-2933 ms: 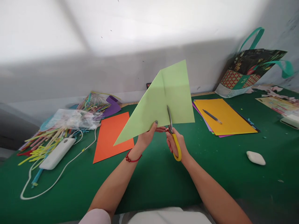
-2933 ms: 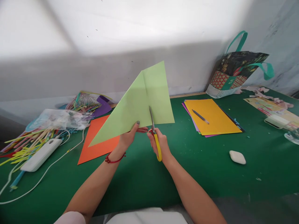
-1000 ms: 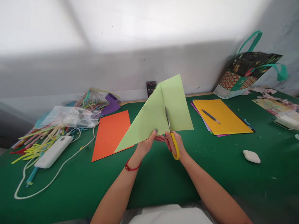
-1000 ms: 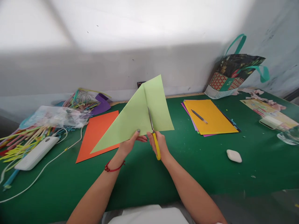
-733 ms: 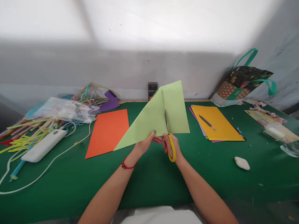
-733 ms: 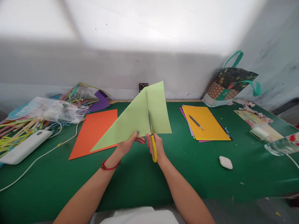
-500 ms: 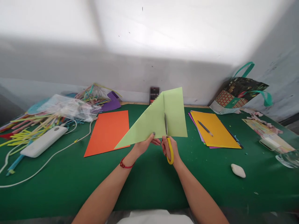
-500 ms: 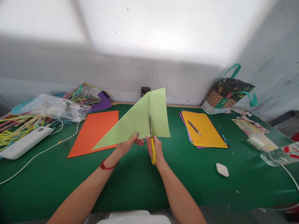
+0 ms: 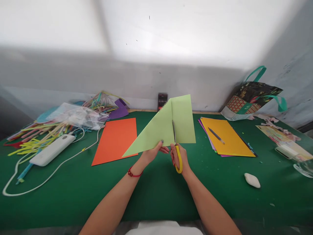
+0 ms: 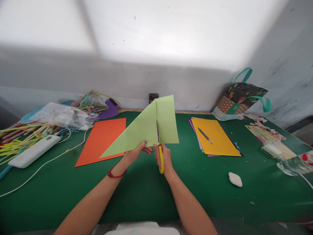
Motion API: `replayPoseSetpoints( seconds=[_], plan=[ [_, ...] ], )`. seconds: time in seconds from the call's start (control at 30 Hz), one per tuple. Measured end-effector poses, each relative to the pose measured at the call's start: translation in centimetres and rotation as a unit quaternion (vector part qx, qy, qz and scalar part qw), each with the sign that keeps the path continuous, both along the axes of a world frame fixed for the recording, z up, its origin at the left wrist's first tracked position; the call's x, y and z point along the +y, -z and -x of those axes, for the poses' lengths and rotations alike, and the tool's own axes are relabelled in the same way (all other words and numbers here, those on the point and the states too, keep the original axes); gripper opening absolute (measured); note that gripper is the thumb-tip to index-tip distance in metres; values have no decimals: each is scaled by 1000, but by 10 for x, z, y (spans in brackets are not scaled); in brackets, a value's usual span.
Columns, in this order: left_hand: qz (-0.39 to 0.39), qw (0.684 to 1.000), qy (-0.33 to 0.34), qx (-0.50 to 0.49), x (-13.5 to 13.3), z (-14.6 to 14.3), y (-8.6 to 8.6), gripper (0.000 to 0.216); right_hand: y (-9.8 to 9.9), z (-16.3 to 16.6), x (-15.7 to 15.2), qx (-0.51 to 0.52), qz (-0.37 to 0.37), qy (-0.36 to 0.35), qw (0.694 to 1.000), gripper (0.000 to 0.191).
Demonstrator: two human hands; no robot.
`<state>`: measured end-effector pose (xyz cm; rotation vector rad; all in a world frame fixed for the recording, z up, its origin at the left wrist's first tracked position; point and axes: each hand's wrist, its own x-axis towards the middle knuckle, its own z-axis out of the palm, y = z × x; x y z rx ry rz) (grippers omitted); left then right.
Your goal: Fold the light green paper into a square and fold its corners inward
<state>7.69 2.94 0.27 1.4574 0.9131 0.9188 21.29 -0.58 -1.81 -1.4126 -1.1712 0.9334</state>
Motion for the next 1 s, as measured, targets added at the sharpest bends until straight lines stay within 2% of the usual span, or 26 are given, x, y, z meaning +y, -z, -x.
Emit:
replayPoseSetpoints(
  seconds=[0.17,0.37,0.6,0.83,1.0],
  plan=[
    [-1,1000,2,8,0,1,1,45,-3,1,-2,8,1,-4,1000,50],
    [-3,999,14,35,-1,2,-5,46,2,2,1,42,-11,-19,999,51],
    [-11,999,6,47,-1,5,-5,46,9,-2,5,61,-16,-39,997,51],
    [-20,999,-15,29,-1,5,-7,45,4,1,3,91,-12,-77,993,50],
    [-19,999,23,34,-4,4,-9,46,5,-4,5,31,-19,-54,998,61]
  ],
)
